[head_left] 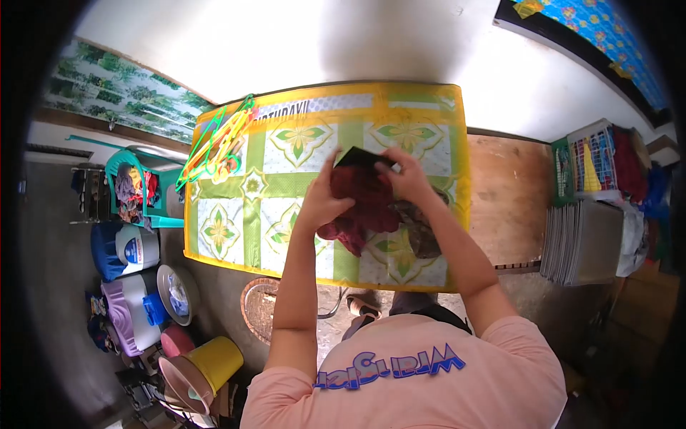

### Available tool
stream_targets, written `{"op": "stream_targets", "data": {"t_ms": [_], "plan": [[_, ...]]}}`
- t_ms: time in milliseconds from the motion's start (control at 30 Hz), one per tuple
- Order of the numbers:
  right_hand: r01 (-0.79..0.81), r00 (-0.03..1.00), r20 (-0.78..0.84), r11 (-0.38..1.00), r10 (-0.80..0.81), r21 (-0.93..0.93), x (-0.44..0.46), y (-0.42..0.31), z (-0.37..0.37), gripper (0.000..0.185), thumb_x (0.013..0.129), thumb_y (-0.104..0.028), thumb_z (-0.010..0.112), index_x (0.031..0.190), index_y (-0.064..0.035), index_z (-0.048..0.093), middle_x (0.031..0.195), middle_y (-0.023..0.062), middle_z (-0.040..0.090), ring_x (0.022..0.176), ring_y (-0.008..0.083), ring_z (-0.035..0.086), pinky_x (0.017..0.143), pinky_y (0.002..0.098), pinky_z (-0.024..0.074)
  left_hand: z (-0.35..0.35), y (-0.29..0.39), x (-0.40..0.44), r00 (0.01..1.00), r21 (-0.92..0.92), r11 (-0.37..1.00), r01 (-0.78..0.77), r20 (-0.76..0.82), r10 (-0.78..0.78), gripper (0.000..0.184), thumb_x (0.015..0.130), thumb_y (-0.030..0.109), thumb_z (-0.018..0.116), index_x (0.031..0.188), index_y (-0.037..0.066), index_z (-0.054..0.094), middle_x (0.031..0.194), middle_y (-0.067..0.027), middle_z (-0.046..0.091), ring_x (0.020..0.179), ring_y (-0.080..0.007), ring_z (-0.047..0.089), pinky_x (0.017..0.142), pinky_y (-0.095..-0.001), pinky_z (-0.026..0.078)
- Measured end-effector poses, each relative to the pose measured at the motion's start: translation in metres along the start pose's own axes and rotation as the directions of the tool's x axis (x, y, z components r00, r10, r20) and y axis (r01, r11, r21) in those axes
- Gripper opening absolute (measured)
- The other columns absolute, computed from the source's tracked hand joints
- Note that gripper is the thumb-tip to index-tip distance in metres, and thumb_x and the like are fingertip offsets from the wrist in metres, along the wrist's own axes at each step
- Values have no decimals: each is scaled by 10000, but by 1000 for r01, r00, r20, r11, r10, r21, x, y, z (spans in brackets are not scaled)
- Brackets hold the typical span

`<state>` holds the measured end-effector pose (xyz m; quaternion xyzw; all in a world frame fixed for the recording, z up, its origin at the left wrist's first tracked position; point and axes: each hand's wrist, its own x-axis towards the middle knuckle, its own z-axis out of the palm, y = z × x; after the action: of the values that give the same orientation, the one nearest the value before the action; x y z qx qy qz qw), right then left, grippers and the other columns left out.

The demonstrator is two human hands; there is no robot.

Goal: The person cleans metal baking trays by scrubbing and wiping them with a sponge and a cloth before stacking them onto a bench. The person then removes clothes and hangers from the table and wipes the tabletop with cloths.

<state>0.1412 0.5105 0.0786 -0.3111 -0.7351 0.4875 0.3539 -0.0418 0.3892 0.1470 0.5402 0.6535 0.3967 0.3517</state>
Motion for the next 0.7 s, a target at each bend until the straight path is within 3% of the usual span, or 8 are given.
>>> {"op": "stream_targets", "data": {"t_ms": [167,233,300,367,433,533,600,700], "plan": [[-12,987,-158,999,4,-50,-40,-18,0,451,847,-247,684,1256,-99,562,1193,160,593,1147,339,525,959,394,409,10,-16,4,986,6,998,57,-157,-55,511,604,75,741,1073,39,542,936,-134,636,886,-238,631,819,-344,506],[-189,952,-306,768,-10,-612,-78,-2,-1,489,861,-268,667,1310,-128,532,1288,187,527,1182,378,487,968,438,406,2,-22,-3,975,-26,998,65,-211,-69,527,615,7,709,1105,36,519,932,-95,615,884,-182,605,809,-315,502],[-296,952,-296,498,81,-815,-127,15,8,466,865,-259,646,1305,-146,545,1305,195,512,1197,393,471,984,462,394,-13,-17,-13,954,-36,998,58,-291,-66,535,624,-50,683,1122,39,508,931,-76,604,876,-148,594,794,-294,504],[-272,962,-224,470,156,-840,-143,35,11,453,865,-249,626,1303,-158,554,1326,204,495,1217,396,456,1004,474,381,-32,4,-21,912,-43,998,55,-405,-68,529,616,-37,693,1108,41,516,975,-89,597,917,-170,587,832,-306,492],[-165,983,-57,706,174,-688,-143,49,14,451,860,-237,606,1302,-162,558,1351,214,476,1242,387,442,1028,473,367,-52,8,-25,856,-13,999,45,-515,-45,515,615,-42,691,1094,36,520,1004,-92,589,946,-180,574,862,-314,478],[-92,990,34,814,136,-573,-99,61,55,456,845,-192,585,1300,-172,566,1388,199,455,1284,350,418,1043,453,362,-77,17,-24,769,59,998,-28,-637,59,519,638,-82,678,1116,23,505,1055,-73,561,981,-159,540,898,-295,446],[125,992,103,746,-75,-655,-58,70,105,466,865,-222,566,1329,-181,542,1428,154,432,1314,327,397,1082,473,316,-87,21,-22,712,79,994,-69,-695,105,519,650,-78,685,1126,20,502,1057,-73,553,981,-157,534,904,-289,436],[207,975,192,752,-108,-626,-3,58,152,498,900,-329,518,1378,-195,489,1489,92,376,1375,301,327,1128,555,194,-97,24,-19,675,147,988,-48,-725,140,522,656,-78,684,1135,15,500,1074,-76,540,994,-158,527,917,-287,424]]}}
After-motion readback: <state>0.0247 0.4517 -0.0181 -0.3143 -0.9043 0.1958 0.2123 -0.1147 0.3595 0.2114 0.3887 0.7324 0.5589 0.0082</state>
